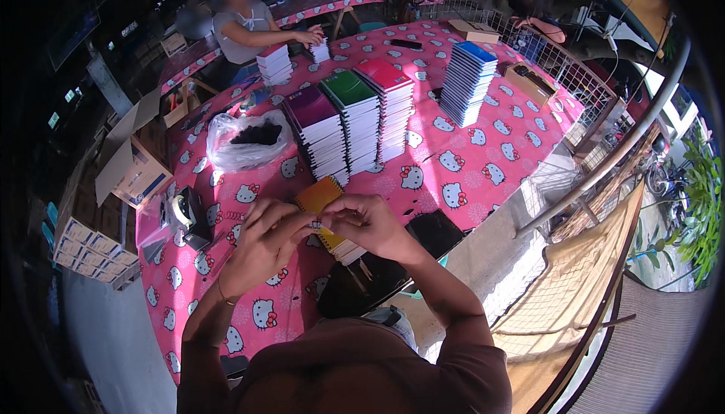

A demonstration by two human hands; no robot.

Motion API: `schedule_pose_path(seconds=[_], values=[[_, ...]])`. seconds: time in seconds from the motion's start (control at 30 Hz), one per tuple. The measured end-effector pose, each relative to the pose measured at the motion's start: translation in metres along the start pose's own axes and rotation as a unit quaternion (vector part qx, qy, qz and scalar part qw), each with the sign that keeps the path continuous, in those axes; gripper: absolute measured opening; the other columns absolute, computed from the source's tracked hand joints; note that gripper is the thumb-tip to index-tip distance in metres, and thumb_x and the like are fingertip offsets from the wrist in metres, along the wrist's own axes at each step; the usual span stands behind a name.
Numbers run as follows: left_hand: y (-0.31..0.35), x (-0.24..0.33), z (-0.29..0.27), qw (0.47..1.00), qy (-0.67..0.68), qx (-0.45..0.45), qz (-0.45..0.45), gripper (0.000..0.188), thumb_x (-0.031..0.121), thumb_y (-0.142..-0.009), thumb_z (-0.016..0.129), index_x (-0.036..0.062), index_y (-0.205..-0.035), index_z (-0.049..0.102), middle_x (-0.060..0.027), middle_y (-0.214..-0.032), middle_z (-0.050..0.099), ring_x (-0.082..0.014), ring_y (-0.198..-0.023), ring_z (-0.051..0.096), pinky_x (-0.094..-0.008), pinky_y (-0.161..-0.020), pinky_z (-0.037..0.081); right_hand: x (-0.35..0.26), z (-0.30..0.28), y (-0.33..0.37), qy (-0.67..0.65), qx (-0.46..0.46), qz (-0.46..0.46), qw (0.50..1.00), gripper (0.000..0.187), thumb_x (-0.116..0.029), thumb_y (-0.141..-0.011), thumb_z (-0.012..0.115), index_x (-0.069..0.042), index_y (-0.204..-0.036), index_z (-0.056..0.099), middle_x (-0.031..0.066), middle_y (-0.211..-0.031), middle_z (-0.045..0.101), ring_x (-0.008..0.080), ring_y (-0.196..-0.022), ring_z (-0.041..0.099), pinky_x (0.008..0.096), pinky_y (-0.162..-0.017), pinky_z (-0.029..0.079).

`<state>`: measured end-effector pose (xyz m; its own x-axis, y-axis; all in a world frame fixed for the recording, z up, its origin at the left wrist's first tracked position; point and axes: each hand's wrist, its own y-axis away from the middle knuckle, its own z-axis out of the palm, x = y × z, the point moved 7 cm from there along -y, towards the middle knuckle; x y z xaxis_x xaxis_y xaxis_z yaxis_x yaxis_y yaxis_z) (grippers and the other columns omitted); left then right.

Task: The person packages notebooks into small boxes by hand, inserting one notebook per box and then closing the boxes.

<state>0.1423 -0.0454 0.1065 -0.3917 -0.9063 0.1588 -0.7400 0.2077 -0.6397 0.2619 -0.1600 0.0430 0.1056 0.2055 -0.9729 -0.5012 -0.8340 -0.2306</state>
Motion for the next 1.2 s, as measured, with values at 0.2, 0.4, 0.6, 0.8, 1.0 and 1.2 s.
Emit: schedule_pose_path(seconds=[0.2, 0.4, 0.6, 0.8, 1.0, 1.2], values=[[0.003, 0.000, 0.000, 1.000, -0.019, 0.005, 0.018, 0.036, 0.006, -0.075, 0.073, 0.0088, -0.111, 0.069, -0.0033, -0.099, 0.059, -0.0239, -0.094, 0.056, -0.0394, -0.080, 0.045, -0.023, 0.003, -0.003, 0.146, 0.001, -0.089, 0.985, 0.013, 0.004, -0.085, 0.067, 0.004, -0.097, 0.067, 0.0088, -0.090, 0.068, 0.0137, -0.083, 0.066, 0.0273, -0.076, 0.054], [0.002, 0.016, 0.011, 0.992, -0.109, -0.021, 0.065, 0.036, 0.006, -0.074, 0.071, 0.0040, -0.110, 0.067, -0.0065, -0.099, 0.058, -0.0254, -0.091, 0.056, -0.0393, -0.078, 0.047, -0.021, 0.011, 0.002, 0.269, 0.090, -0.125, 0.951, 0.011, 0.005, -0.083, 0.064, 0.002, -0.093, 0.061, 0.0064, -0.086, 0.063, 0.0129, -0.077, 0.064, 0.0264, -0.070, 0.052], [-0.014, -0.016, -0.014, 0.993, -0.085, 0.078, 0.000, 0.037, 0.007, -0.077, 0.072, 0.0015, -0.114, 0.066, -0.0081, -0.098, 0.058, -0.0269, -0.089, 0.056, -0.0398, -0.075, 0.048, 0.003, -0.018, 0.001, 0.096, 0.158, -0.064, 0.981, 0.040, -0.009, -0.087, 0.070, 0.002, -0.123, 0.057, 0.0182, -0.116, 0.065, 0.0275, -0.112, 0.064, 0.0343, -0.096, 0.049], [0.005, -0.024, 0.005, 0.983, -0.043, 0.152, 0.091, 0.031, -0.002, -0.076, 0.070, 0.0029, -0.106, 0.066, -0.0105, -0.103, 0.061, -0.0305, -0.092, 0.061, -0.0418, -0.082, 0.050, 0.044, -0.022, 0.007, 0.321, -0.021, -0.036, 0.946, 0.092, -0.017, -0.073, 0.086, -0.003, -0.150, 0.038, 0.0203, -0.147, 0.046, 0.0323, -0.141, 0.040, 0.0439, -0.113, 0.037], [0.031, -0.030, 0.046, 0.997, 0.005, 0.066, 0.033, 0.026, -0.005, -0.078, 0.068, 0.0022, -0.103, 0.064, -0.0099, -0.103, 0.063, -0.0282, -0.093, 0.065, -0.0380, -0.078, 0.054, 0.069, -0.022, 0.009, 0.236, -0.023, 0.032, 0.971, 0.100, -0.025, -0.070, 0.089, 0.000, -0.150, 0.034, 0.0245, -0.150, 0.040, 0.0393, -0.138, 0.042, 0.0436, -0.111, 0.040], [-0.022, -0.035, -0.022, 0.883, 0.304, 0.206, -0.292, 0.023, 0.007, -0.093, 0.065, -0.0007, -0.114, 0.057, -0.0132, -0.103, 0.065, -0.0291, -0.086, 0.066, -0.0395, -0.071, 0.055, -0.033, 0.021, 0.011, 0.420, 0.079, -0.258, 0.866, 0.102, -0.015, -0.070, 0.089, -0.003, -0.152, 0.030, 0.0254, -0.146, 0.046, 0.0403, -0.130, 0.051, 0.0470, -0.108, 0.041]])
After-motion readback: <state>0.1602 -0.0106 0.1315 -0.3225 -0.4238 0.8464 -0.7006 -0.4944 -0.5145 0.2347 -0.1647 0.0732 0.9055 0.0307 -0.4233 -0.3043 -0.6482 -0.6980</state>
